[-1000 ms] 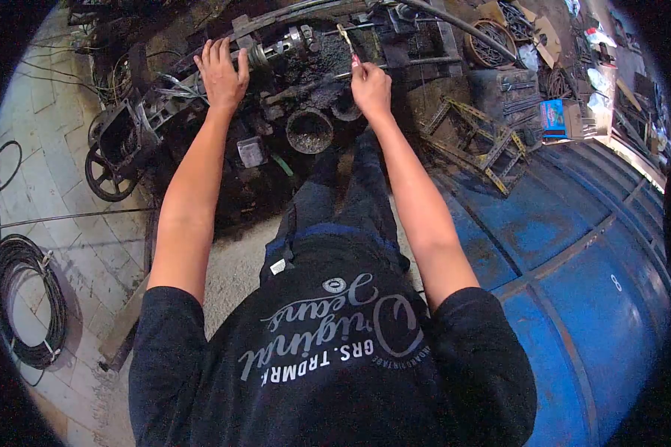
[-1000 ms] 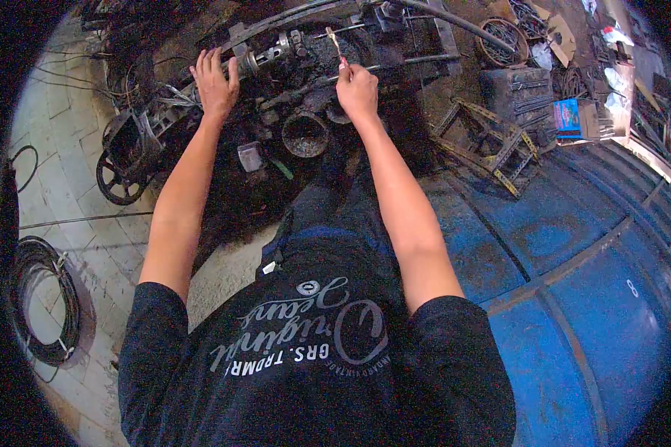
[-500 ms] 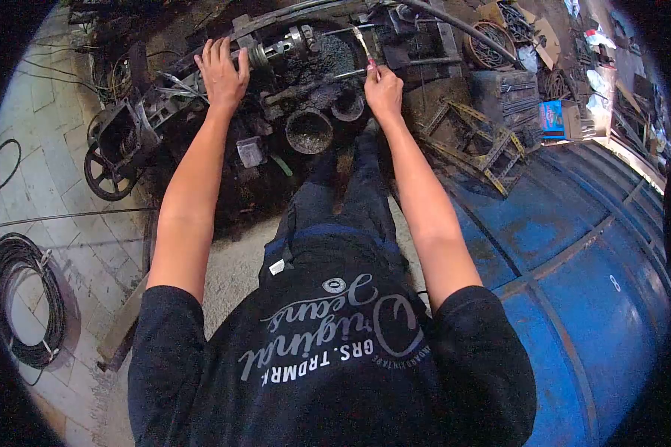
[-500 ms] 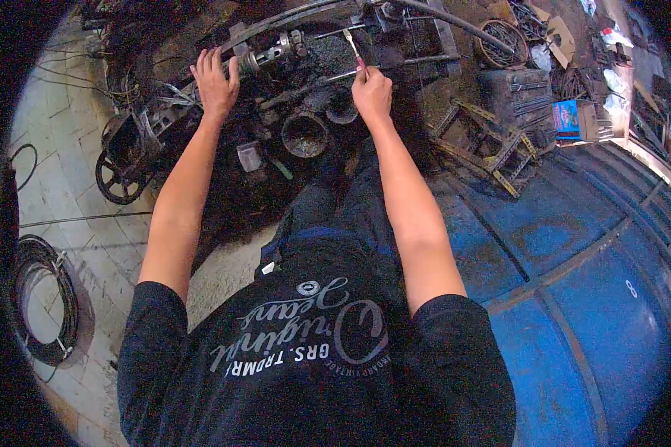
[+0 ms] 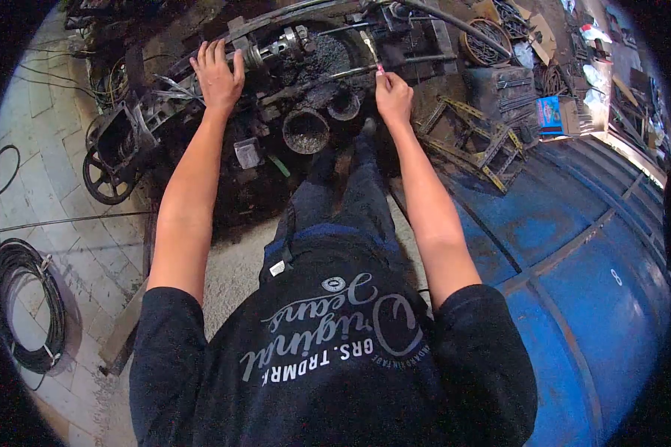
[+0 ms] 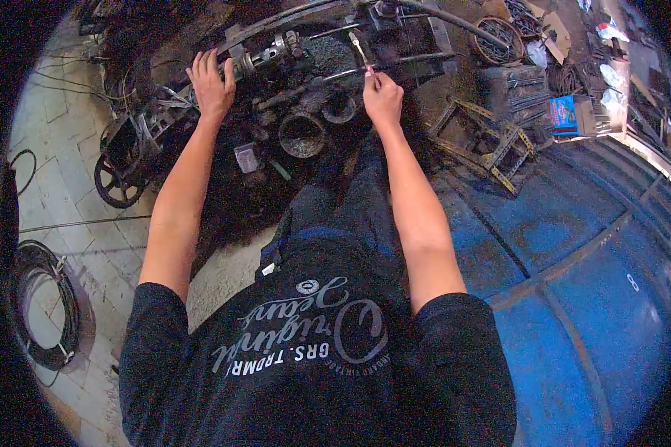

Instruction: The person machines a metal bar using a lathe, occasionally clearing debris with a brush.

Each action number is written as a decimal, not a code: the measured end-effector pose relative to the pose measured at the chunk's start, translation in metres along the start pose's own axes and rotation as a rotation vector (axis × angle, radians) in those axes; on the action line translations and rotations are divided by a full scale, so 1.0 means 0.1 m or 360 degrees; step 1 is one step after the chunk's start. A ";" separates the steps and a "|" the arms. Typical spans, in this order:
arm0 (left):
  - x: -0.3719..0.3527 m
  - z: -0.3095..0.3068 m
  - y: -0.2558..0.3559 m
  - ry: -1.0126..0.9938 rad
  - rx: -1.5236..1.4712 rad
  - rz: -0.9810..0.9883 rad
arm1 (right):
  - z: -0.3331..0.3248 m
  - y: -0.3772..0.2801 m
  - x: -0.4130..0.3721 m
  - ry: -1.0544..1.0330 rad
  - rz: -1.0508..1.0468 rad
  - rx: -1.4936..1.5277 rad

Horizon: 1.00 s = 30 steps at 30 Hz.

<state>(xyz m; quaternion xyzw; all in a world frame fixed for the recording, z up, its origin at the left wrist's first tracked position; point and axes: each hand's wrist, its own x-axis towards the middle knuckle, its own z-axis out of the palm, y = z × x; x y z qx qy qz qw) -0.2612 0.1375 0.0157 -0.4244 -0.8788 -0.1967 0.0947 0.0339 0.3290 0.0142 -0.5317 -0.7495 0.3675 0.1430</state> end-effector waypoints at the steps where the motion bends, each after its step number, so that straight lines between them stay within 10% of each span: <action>1: 0.00 0.00 0.00 0.0000 0.0009 -0.0012 | -0.08 0.10 -0.05 0.0089 -0.0056 0.0078; 12: -0.02 0.00 0.01 -0.0025 0.0122 -0.0003 | -0.53 1.54 0.02 0.0101 0.0337 -0.0354; 30: 0.00 0.05 0.00 0.0165 0.0263 -0.0087 | 0.20 1.68 0.96 0.0903 0.0125 0.0032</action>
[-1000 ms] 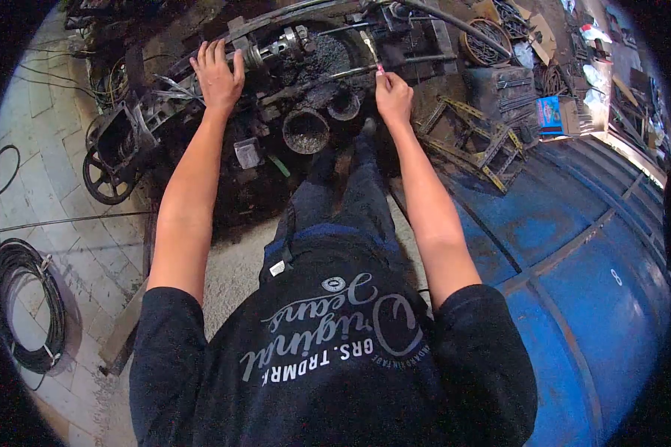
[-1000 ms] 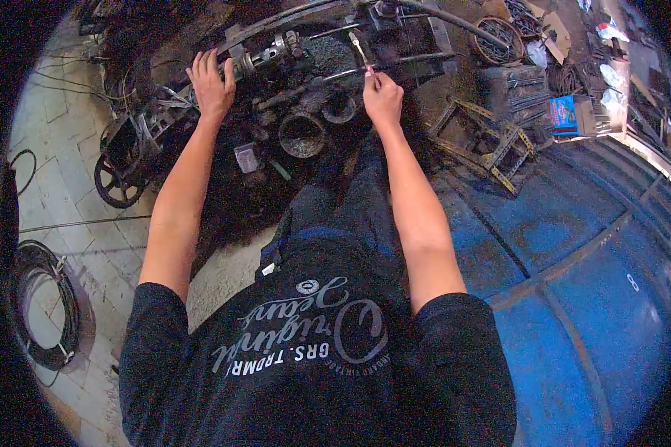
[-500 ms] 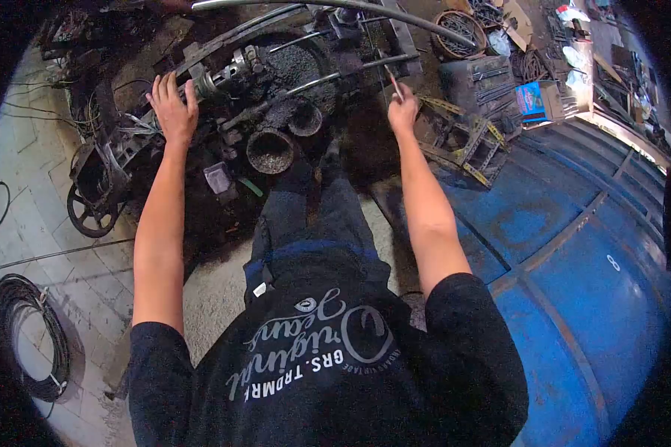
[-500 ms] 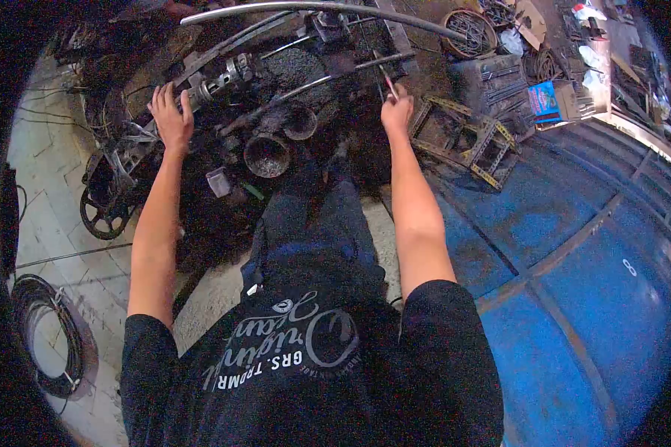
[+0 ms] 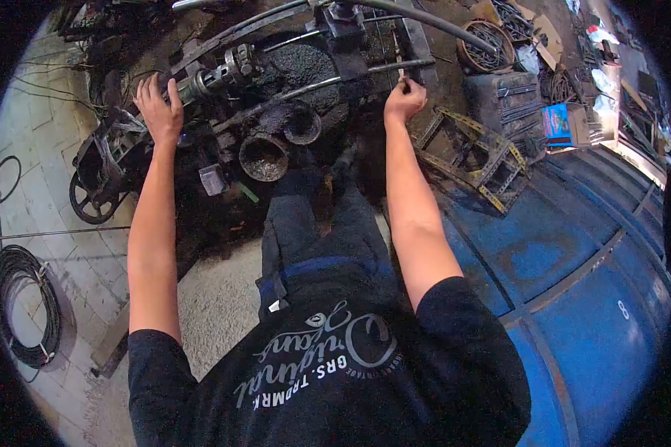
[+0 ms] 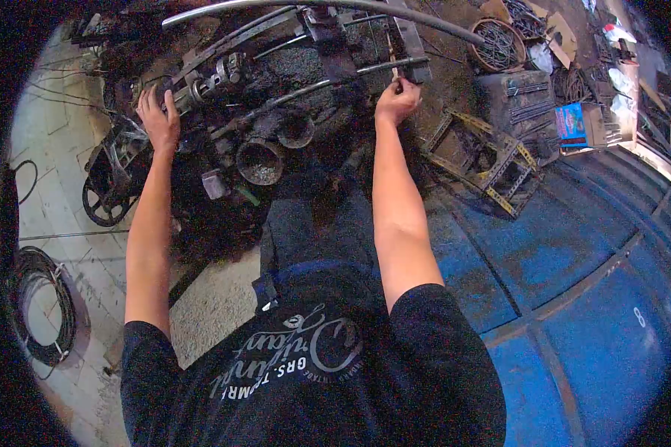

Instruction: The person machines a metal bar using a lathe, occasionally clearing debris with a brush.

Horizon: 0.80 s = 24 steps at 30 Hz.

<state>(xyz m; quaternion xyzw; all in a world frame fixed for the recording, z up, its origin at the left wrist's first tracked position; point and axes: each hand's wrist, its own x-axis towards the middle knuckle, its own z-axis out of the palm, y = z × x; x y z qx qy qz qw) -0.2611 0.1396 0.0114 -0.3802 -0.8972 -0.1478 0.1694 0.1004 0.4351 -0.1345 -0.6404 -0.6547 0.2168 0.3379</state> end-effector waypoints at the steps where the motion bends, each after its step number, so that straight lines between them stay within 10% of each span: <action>1: 0.00 0.01 -0.01 0.0009 -0.0026 0.0034 | -0.06 -0.09 -0.03 -0.0005 -0.0003 0.0004; 12: -0.02 -0.12 0.04 -0.0032 0.0010 0.0064 | -0.31 -0.07 -0.23 -0.0580 -0.0373 -0.0040; 24: -1.32 -0.97 0.37 0.0146 -0.0206 -0.0460 | -1.99 0.48 -0.99 -0.1088 0.0157 -0.0223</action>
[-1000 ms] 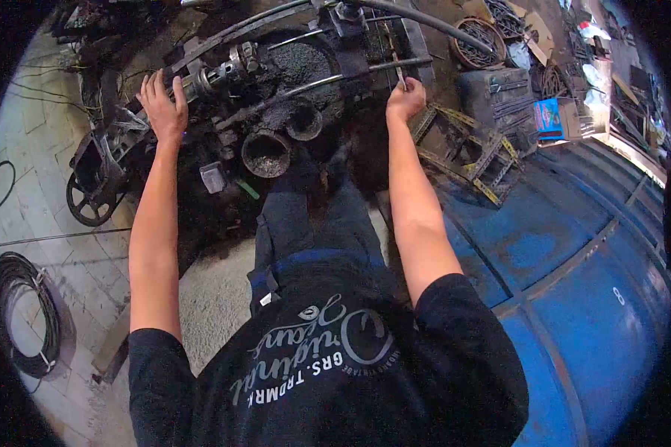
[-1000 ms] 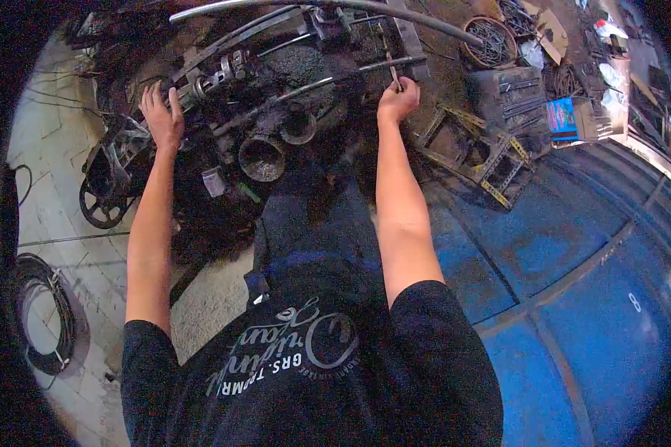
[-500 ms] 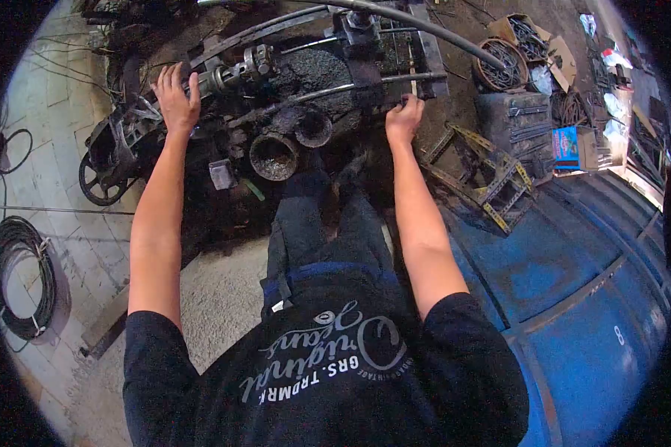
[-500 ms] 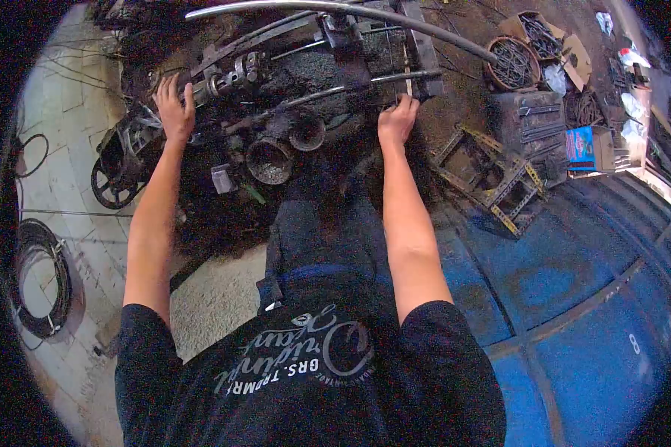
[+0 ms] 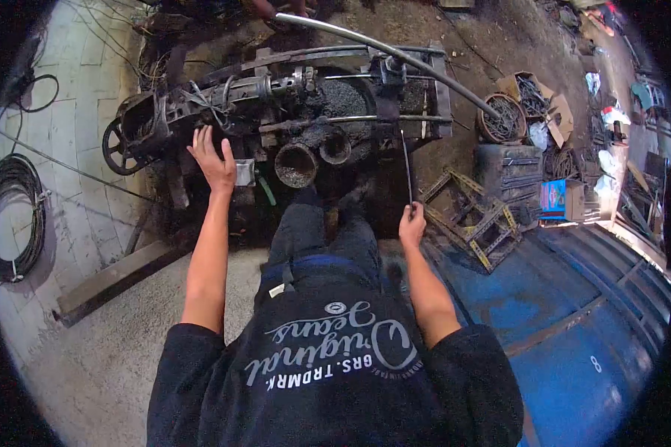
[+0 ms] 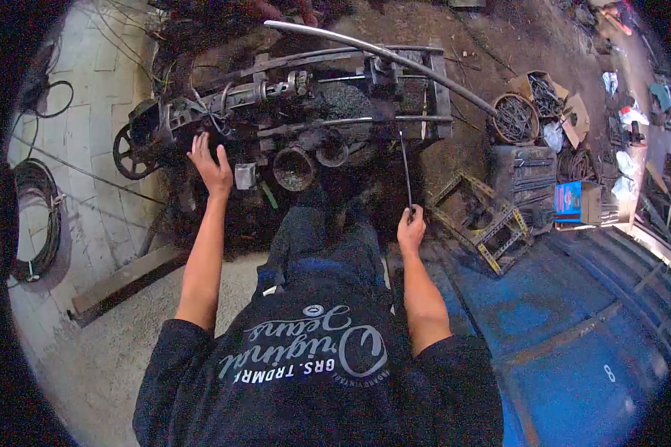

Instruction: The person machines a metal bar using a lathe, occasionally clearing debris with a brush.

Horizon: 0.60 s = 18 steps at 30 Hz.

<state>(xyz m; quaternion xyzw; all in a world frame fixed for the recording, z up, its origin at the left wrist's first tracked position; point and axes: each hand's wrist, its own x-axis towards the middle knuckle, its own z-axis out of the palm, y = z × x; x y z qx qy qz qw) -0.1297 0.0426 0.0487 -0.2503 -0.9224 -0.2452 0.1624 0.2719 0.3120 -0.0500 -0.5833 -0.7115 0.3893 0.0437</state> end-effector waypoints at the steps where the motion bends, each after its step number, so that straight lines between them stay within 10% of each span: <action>1: -0.09 -0.06 -0.05 -0.0032 0.0022 -0.0047 | -0.04 0.07 -0.09 -0.0013 0.0016 -0.0035; 7: -0.17 -0.28 -0.44 -0.0033 0.0032 -0.0188 | -0.08 0.05 -0.42 0.0407 -0.0739 -0.0155; 10: -0.09 -0.38 -0.74 0.0021 0.0006 -0.0229 | -0.14 -0.52 -0.78 0.0030 -0.0062 -0.0117; 18: 0.28 -0.90 -2.02 0.0196 -0.0057 -0.0127 | 0.80 -2.02 -1.19 0.0500 -0.0897 0.0281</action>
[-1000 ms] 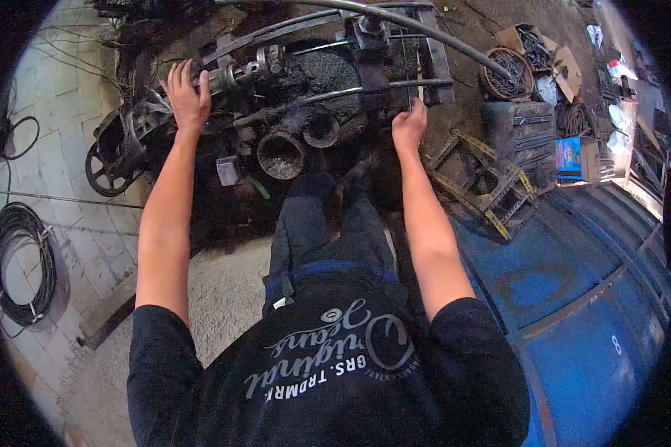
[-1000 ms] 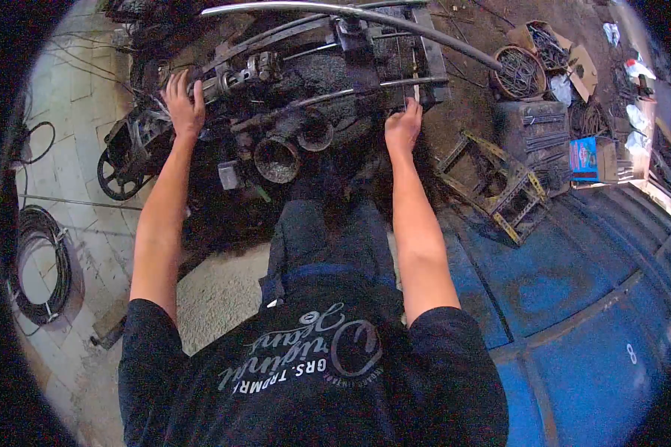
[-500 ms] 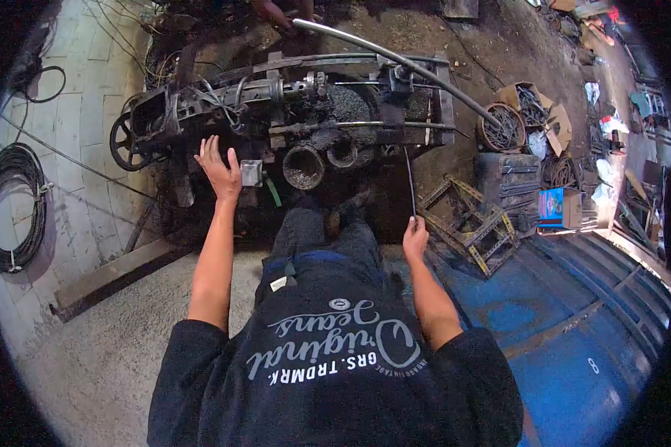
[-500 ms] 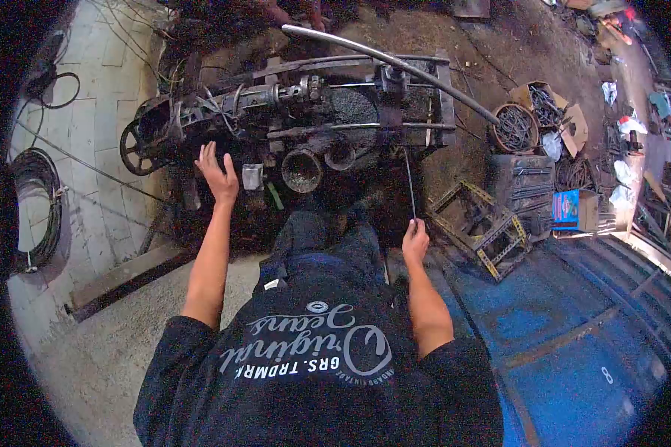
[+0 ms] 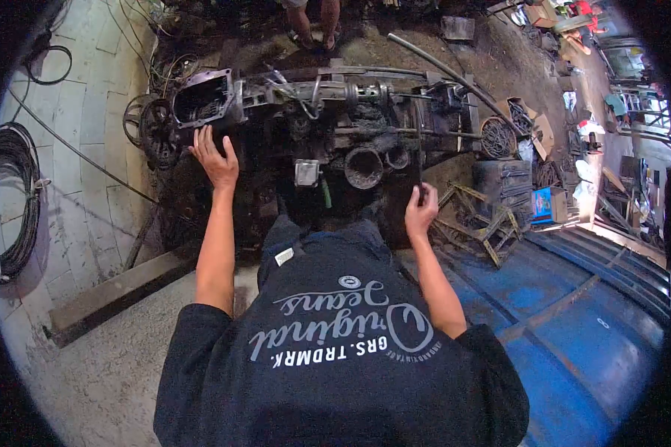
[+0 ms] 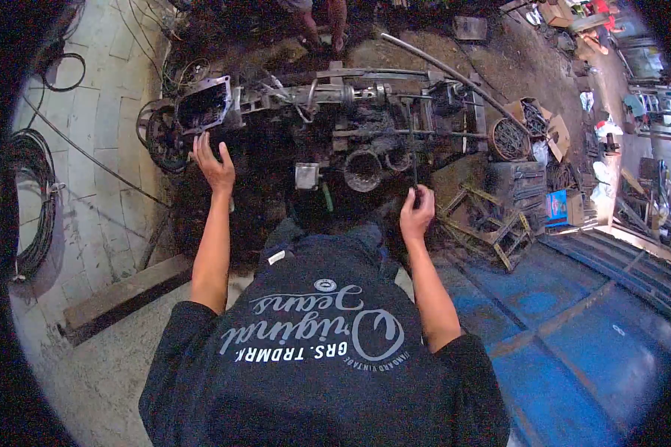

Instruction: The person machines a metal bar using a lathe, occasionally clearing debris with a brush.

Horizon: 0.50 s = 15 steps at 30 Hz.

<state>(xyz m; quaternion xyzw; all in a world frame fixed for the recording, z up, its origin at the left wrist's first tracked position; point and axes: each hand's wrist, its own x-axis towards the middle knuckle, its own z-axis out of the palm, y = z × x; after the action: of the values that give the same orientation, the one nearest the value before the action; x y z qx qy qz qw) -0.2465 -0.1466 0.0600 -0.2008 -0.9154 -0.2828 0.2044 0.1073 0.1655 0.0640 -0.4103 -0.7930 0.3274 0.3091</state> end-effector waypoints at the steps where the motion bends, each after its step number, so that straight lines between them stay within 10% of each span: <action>1: 0.04 -0.14 -0.18 0.0002 -0.0010 0.0013 | 0.14 -0.28 0.03 0.0062 -0.0057 -0.0108; 12: 1.22 -0.57 -1.93 0.0120 0.0171 0.0118 | 1.84 -2.35 0.06 -0.0145 -0.0224 0.0166; 15: 1.30 -0.43 -2.11 -0.0052 0.0038 -0.0314 | 2.15 -2.53 -0.03 -0.0290 -0.0093 0.0305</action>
<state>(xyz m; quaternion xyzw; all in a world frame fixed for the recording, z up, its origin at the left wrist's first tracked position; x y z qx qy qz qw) -0.4458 -0.3000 0.0636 -0.1117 -0.9372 -0.2873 0.1630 -0.1673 -0.0074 0.1311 -0.3242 -0.7946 0.4283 0.2830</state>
